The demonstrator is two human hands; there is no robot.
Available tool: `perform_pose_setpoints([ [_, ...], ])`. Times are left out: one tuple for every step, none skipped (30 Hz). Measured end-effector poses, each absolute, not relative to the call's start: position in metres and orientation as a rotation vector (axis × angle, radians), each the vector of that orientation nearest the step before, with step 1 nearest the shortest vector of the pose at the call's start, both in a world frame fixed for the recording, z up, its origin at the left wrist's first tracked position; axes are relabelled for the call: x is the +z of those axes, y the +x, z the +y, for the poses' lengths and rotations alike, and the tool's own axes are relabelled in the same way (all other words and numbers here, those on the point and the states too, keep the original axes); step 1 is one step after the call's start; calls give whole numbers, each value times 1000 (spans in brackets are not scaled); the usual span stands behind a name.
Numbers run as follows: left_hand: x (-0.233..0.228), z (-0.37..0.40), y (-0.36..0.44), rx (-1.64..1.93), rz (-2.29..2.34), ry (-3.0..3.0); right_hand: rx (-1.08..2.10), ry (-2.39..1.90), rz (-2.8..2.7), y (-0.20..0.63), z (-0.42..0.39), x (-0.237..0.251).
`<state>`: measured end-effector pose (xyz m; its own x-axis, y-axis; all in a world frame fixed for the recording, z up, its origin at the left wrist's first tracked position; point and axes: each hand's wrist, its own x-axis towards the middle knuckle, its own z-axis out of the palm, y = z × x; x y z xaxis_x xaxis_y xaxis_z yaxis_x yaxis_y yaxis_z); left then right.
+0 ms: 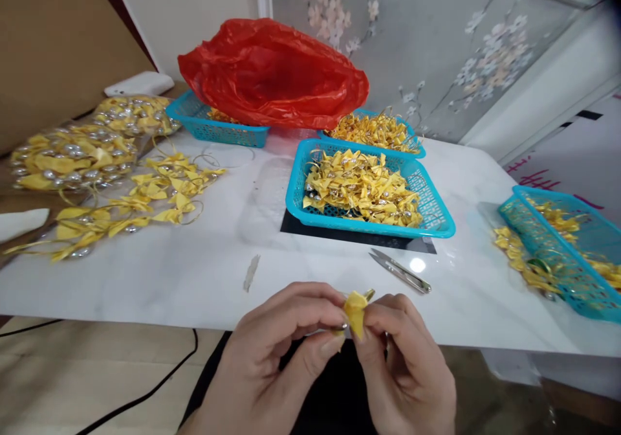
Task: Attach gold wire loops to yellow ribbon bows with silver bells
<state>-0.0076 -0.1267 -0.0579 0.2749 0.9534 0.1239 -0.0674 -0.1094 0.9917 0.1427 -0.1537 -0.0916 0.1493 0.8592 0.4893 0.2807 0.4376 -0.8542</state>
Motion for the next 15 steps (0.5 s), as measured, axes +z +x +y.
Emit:
perform_pose_setpoints([
  [-58, -127, -7, 1099, 900, 1284, 558, -1075, -1413, 142, -153, -94],
  [-59, -128, -5, 1093, 904, 1178, 548, -1058, -1418, 142, -153, -96],
  [-59, -128, -4, 1084, 903, 1077, 536, -1045, -1420, 141, -152, -99],
  [-60, -128, -3, 1073, 895, 994, 522, -1037, -1419, 141, -152, -101],
  [-61, -128, -2, 1062, 884, 937, 508, -1031, -1414, 141, -152, -103],
  [-61, -127, -1, 1055, 873, 910, 496, -1027, -1407, 141, -152, -104],
  [-61, -127, 0, 1054, 865, 907, 485, -1021, -1403, 141, -151, -105],
  [-62, -126, 0, 1057, 858, 917, 476, -1015, -1400, 141, -151, -105],
  [-62, -126, 1, 1067, 858, 924, 469, -1013, -1396, 140, -151, -105],
  [-62, -126, 1, 1075, 861, 923, 462, -1013, -1390, 140, -150, -105],
  [-62, -126, 1, 1081, 859, 912, 459, -1015, -1383, 139, -150, -105],
  [-62, -126, 1, 1081, 856, 892, 460, -1017, -1376, 139, -150, -105],
  [-61, -127, 1, 1077, 849, 872, 467, -1018, -1374, 138, -149, -105],
  [-61, -127, 1, 1071, 840, 857, 480, -1017, -1371, 138, -149, -105],
  [-61, -128, 1, 1067, 834, 850, 497, -1016, -1370, 137, -149, -106],
])
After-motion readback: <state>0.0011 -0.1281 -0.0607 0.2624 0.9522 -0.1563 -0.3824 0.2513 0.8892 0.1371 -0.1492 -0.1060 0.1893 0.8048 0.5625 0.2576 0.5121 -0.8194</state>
